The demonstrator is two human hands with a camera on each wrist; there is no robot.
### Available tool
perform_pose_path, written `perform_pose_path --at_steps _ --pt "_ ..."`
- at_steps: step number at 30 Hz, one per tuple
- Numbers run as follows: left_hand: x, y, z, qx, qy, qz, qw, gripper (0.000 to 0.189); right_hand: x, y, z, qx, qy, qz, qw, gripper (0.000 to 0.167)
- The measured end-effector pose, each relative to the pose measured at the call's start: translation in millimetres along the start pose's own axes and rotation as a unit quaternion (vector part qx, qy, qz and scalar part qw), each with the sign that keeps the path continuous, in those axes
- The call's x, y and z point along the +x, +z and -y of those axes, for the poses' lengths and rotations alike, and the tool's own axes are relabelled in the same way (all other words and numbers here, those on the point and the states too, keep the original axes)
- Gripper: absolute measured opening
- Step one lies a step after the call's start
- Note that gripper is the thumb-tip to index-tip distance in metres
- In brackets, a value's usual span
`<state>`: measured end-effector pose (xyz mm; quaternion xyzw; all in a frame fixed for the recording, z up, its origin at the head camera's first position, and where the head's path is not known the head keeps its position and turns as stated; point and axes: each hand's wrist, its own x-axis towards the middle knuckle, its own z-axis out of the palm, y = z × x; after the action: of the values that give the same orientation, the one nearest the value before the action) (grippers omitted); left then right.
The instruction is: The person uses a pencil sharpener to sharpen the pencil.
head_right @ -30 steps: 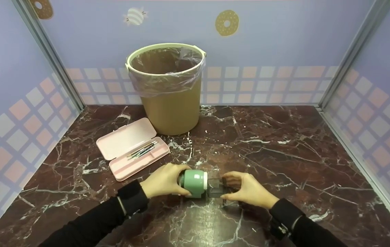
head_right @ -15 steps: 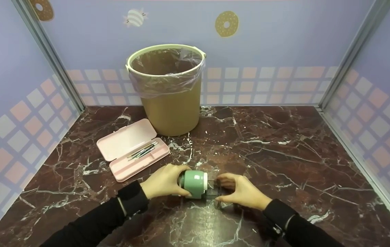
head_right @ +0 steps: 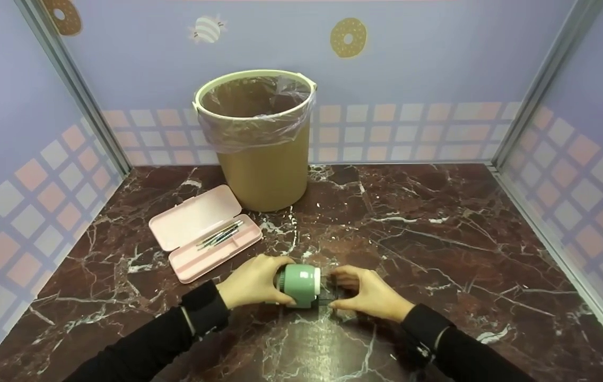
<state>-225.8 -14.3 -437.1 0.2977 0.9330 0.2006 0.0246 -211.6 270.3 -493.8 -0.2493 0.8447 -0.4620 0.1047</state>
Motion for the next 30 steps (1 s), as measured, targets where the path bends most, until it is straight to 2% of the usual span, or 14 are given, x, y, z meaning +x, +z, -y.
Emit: perform_pose_path --at_steps 9,13,20,22,30 --pt "-1.0 0.0 0.1 -0.003 0.006 -0.006 1.0 0.065 1.7 0 -2 0.048 -0.017 0.02 0.9985 0.066" --pt "-0.5 0.8 0.4 0.0 0.008 -0.009 0.9999 0.064 1.3 1 -2 0.023 -0.017 0.015 0.9995 0.066" --pt "0.5 1.1 1.0 0.003 0.006 -0.009 0.9999 0.063 4.2 4 7 -0.061 -0.007 -0.01 0.9981 0.069" --pt "0.4 1.0 1.2 0.002 0.005 -0.009 1.0 0.064 6.1 5 10 -0.066 -0.004 -0.01 0.9977 0.07" --pt "-0.2 -0.1 0.0 0.004 0.0 -0.003 1.0 0.064 16.8 16 18 -0.028 -0.012 0.0 0.9995 0.065"
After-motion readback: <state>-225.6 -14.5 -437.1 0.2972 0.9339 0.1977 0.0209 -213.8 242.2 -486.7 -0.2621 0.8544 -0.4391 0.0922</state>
